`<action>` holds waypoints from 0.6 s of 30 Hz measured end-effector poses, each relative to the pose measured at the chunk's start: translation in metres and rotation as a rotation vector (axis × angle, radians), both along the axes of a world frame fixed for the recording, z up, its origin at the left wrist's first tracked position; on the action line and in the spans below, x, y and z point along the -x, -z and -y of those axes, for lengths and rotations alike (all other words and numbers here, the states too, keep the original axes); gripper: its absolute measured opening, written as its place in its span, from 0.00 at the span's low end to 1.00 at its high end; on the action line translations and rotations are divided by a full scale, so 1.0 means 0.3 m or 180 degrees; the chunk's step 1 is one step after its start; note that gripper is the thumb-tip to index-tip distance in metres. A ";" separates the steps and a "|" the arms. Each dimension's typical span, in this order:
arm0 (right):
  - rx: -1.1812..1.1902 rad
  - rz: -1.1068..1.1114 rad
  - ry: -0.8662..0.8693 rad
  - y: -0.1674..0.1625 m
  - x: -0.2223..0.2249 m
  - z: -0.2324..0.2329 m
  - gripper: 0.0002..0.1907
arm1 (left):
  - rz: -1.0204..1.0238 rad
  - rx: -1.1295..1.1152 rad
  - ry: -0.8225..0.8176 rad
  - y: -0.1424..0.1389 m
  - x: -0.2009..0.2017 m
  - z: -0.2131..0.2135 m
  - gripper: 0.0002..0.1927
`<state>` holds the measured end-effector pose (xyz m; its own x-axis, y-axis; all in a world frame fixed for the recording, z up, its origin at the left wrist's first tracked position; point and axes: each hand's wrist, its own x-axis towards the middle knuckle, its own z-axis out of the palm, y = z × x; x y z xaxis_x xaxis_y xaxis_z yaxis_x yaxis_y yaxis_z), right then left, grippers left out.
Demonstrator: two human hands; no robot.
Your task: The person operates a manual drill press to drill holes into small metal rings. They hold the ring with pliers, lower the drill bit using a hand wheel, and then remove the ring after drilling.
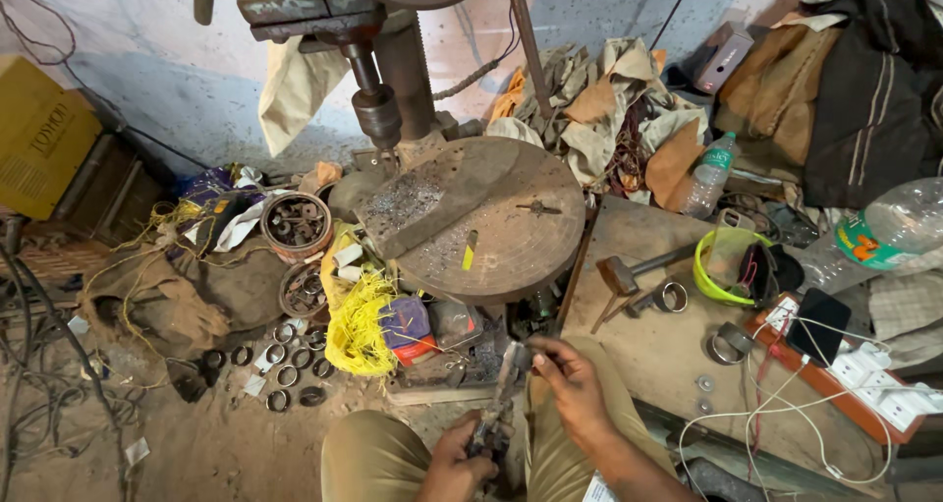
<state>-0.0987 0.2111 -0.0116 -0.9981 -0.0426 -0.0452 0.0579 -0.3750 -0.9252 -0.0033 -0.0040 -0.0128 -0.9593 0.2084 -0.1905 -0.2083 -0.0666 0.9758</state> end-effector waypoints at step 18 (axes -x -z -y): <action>-0.0049 -0.0039 -0.0065 -0.056 -0.009 0.007 0.20 | 0.0096 -0.0278 -0.0425 0.037 0.011 0.006 0.16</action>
